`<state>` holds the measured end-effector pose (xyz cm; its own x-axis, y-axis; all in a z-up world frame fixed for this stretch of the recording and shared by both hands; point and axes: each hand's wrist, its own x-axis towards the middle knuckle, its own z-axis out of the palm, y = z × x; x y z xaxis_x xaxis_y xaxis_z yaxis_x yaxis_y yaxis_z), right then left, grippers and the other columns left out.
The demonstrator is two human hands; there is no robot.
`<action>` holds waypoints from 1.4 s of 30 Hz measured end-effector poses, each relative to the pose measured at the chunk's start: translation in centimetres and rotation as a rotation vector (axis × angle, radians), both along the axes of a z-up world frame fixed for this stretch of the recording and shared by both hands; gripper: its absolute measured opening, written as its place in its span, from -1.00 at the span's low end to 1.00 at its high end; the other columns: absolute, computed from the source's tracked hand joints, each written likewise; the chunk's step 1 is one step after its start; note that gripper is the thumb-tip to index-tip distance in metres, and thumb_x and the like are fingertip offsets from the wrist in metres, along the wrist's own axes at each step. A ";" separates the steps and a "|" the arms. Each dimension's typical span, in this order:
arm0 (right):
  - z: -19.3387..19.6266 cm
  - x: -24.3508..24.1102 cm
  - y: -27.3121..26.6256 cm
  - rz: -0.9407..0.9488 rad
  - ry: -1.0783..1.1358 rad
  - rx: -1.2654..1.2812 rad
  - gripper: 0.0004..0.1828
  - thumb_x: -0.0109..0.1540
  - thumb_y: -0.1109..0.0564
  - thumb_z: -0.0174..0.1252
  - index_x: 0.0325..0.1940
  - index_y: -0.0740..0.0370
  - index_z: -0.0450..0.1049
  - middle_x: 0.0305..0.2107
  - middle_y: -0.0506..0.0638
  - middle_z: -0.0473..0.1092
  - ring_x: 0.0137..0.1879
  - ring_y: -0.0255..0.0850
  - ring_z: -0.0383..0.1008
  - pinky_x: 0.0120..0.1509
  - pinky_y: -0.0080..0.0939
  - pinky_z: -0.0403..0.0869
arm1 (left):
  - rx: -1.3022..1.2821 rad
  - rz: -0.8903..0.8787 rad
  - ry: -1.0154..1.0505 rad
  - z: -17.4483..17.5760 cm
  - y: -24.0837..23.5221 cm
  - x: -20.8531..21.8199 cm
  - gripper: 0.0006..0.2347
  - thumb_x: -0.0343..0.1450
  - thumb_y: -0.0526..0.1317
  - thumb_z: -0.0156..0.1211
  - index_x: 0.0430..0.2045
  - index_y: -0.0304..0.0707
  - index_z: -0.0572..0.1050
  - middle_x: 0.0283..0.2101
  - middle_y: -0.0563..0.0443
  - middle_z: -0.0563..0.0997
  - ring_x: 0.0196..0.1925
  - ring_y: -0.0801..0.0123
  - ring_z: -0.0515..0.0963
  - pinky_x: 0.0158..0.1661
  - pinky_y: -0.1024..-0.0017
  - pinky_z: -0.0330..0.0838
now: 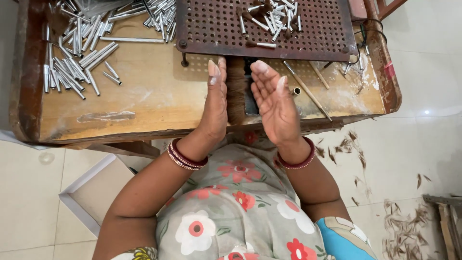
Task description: The person sits at a workbench assembling brushes, fitting bristle tufts into metal ferrules by hand and pressing and shaping the bristle ends, occasionally using a small wooden stick. They place finished pieces on a perforated metal board among piles of metal ferrules, and at one point pause to rub their arm before resuming assembly.
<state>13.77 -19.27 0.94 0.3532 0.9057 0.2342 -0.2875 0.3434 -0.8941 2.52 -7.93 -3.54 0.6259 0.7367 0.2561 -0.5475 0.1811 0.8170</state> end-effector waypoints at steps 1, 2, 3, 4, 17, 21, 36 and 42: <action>-0.2 -0.2 0.5 -0.001 0.010 0.021 -0.26 0.51 -0.31 -0.29 0.56 0.30 0.09 0.50 0.11 0.12 0.64 -0.09 0.06 0.75 -0.03 0.01 | 0.007 -0.007 0.017 -0.1 0.2 0.2 -0.33 0.62 0.16 -0.48 0.51 -0.25 -0.49 0.64 -0.19 -0.35 0.68 0.22 -0.33 0.53 0.31 -0.44; -0.5 -0.5 0.9 -0.002 0.022 0.041 -0.26 0.52 -0.30 -0.29 0.57 0.31 0.07 0.51 0.10 0.10 0.66 -0.10 0.03 0.77 -0.05 -0.02 | 0.013 -0.014 0.034 -0.3 0.3 0.3 -0.32 0.62 0.17 -0.48 0.51 -0.25 -0.48 0.64 -0.18 -0.36 0.68 0.24 -0.34 0.53 0.31 -0.44; -0.5 -0.6 0.9 0.000 0.022 0.042 -0.26 0.52 -0.30 -0.29 0.57 0.31 0.07 0.51 0.10 0.10 0.66 -0.10 0.03 0.77 -0.05 -0.02 | 0.013 -0.011 0.035 -0.1 0.3 0.1 -0.32 0.62 0.17 -0.48 0.51 -0.25 -0.48 0.64 -0.18 -0.36 0.68 0.24 -0.34 0.53 0.31 -0.44; -0.4 -0.6 0.9 0.021 0.029 0.034 -0.26 0.52 -0.29 -0.28 0.57 0.30 0.07 0.51 0.10 0.08 0.66 -0.10 0.02 0.77 -0.04 -0.03 | -0.010 -0.017 0.040 0.1 0.5 0.0 -0.32 0.61 0.17 -0.48 0.51 -0.23 -0.49 0.63 -0.18 -0.36 0.67 0.24 -0.33 0.53 0.31 -0.44; 0.9 -0.8 1.0 0.052 0.093 0.044 -0.21 0.49 -0.32 -0.31 0.61 0.30 -0.02 0.53 0.11 0.03 0.66 -0.08 -0.01 0.76 -0.03 -0.06 | -0.056 -0.060 0.061 1.1 0.7 -1.8 -0.26 0.59 0.27 -0.53 0.53 -0.33 -0.34 0.65 -0.15 -0.29 0.70 0.21 -0.32 0.53 0.30 -0.44; 0.9 -0.9 0.2 0.012 0.012 0.046 -0.19 0.49 -0.33 -0.30 0.61 0.31 -0.01 0.54 0.13 0.03 0.69 -0.09 -0.04 0.76 -0.05 -0.07 | -0.026 -0.101 0.078 2.1 0.3 -3.0 -0.23 0.56 0.30 -0.62 0.53 -0.36 -0.32 0.65 -0.13 -0.29 0.68 0.22 -0.35 0.52 0.32 -0.46; 3.1 -1.4 -4.1 -0.183 -1.109 -0.121 -0.68 0.30 0.16 0.29 0.14 0.22 0.54 0.38 0.17 0.27 0.56 0.00 0.28 0.62 -0.02 0.30 | 0.915 0.158 0.470 4.0 0.5 -6.5 -0.56 0.60 -0.21 0.05 0.38 -0.45 0.26 0.50 -0.34 0.20 0.59 0.00 0.14 0.51 0.19 0.06; 1.5 -2.6 -1.9 -0.438 -1.598 0.022 -0.68 0.18 0.14 0.43 0.02 0.17 0.62 0.36 0.16 0.23 0.49 0.15 0.19 0.57 0.14 0.20 | 0.555 0.196 0.319 3.0 0.6 -5.4 -0.61 0.65 -0.23 -0.03 0.38 -0.44 0.25 0.48 -0.21 0.32 0.58 0.17 0.28 0.52 0.28 0.13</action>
<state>11.18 -21.13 2.42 -0.0305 0.8008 0.5981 0.9728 0.1612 -0.1663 -2.89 -7.35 -0.55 0.6015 0.6569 0.4546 -0.2436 -0.3911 0.8875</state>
